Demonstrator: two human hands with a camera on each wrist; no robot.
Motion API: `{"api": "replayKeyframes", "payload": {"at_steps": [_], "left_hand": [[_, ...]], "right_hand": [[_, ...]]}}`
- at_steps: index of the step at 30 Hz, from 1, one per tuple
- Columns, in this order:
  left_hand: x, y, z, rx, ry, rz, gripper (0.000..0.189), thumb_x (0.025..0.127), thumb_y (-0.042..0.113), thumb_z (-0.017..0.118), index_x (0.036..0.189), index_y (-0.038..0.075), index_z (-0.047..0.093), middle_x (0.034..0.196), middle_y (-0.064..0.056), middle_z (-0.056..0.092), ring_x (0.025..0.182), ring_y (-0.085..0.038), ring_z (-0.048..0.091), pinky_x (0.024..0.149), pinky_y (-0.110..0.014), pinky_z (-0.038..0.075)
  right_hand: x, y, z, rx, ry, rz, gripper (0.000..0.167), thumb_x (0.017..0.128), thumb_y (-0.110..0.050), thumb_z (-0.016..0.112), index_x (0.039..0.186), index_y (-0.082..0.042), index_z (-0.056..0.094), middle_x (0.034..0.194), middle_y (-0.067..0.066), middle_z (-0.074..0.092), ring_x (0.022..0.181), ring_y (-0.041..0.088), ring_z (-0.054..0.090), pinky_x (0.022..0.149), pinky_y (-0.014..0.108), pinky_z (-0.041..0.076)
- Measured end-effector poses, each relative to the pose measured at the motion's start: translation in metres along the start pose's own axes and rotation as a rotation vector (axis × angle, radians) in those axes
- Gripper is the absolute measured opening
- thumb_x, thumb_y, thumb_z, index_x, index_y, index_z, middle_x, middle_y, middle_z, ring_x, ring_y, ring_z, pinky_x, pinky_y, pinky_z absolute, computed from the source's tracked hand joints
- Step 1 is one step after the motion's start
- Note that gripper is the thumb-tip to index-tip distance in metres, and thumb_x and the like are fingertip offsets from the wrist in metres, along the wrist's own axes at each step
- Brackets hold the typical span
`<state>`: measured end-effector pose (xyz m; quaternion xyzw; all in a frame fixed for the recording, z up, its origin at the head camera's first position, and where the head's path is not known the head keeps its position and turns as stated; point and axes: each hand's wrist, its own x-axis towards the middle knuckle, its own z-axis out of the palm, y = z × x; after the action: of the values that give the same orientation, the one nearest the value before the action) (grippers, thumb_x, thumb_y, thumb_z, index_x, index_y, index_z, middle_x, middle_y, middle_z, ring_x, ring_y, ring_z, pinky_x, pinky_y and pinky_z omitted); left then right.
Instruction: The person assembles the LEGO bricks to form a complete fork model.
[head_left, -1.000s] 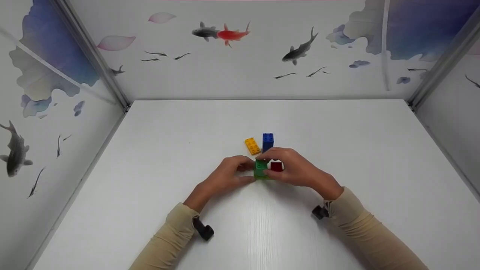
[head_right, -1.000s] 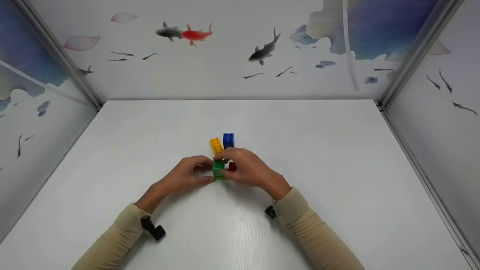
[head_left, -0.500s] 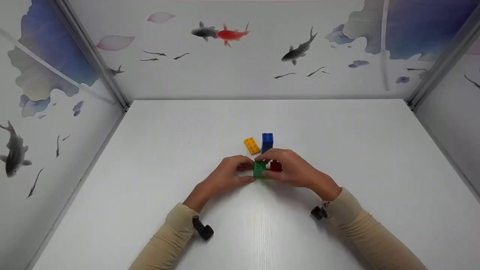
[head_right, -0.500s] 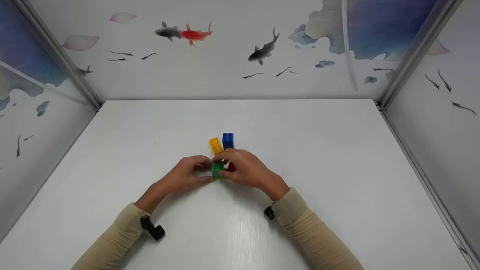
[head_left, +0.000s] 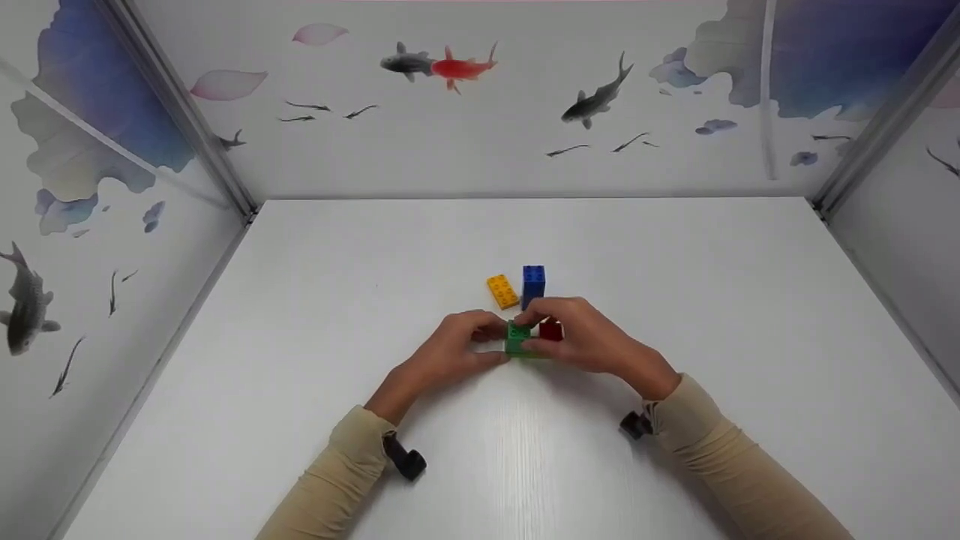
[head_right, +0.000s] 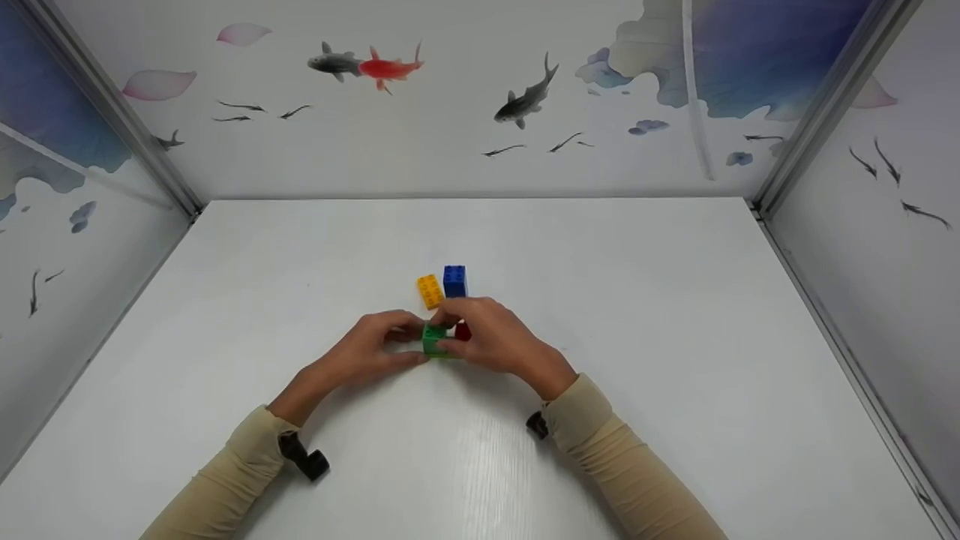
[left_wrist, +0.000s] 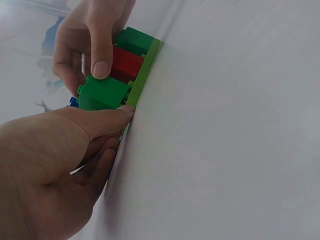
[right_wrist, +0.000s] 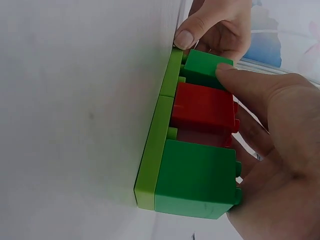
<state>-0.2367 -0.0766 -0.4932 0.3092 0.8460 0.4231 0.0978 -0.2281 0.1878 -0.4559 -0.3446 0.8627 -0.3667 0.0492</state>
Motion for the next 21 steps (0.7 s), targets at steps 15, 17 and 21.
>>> {"api": "replayKeyframes", "payload": {"at_steps": [15,17,21], "left_hand": [[-0.0006,0.0012,-0.0002,0.001,0.007,-0.004,0.036,0.098,0.016,0.082,0.133,0.014,0.072,0.128,0.000,0.075,0.120,-0.014,0.072,0.109,-0.033,0.058],[-0.0005,0.0014,-0.0003,0.006,0.007,-0.007,0.036,0.098,0.017,0.082,0.132,0.014,0.072,0.128,0.000,0.075,0.119,-0.014,0.071,0.109,-0.032,0.058],[-0.0004,0.0019,0.0001,0.011,0.008,-0.008,0.037,0.098,0.016,0.083,0.133,0.013,0.072,0.128,-0.001,0.075,0.119,-0.014,0.071,0.108,-0.032,0.059]], "right_hand": [[0.0007,-0.0024,0.0020,-0.055,0.011,-0.003,0.024,0.097,-0.015,0.083,0.120,-0.016,0.078,0.115,-0.004,0.079,0.098,0.015,0.068,0.088,0.029,0.060],[0.0011,-0.0019,0.0021,-0.048,0.014,0.001,0.023,0.097,-0.015,0.083,0.119,-0.016,0.079,0.114,-0.004,0.080,0.098,0.014,0.068,0.088,0.029,0.060],[0.0014,-0.0011,0.0029,-0.044,0.010,0.007,0.023,0.097,-0.015,0.083,0.119,-0.017,0.078,0.115,-0.004,0.080,0.101,0.015,0.069,0.090,0.029,0.061]]}}
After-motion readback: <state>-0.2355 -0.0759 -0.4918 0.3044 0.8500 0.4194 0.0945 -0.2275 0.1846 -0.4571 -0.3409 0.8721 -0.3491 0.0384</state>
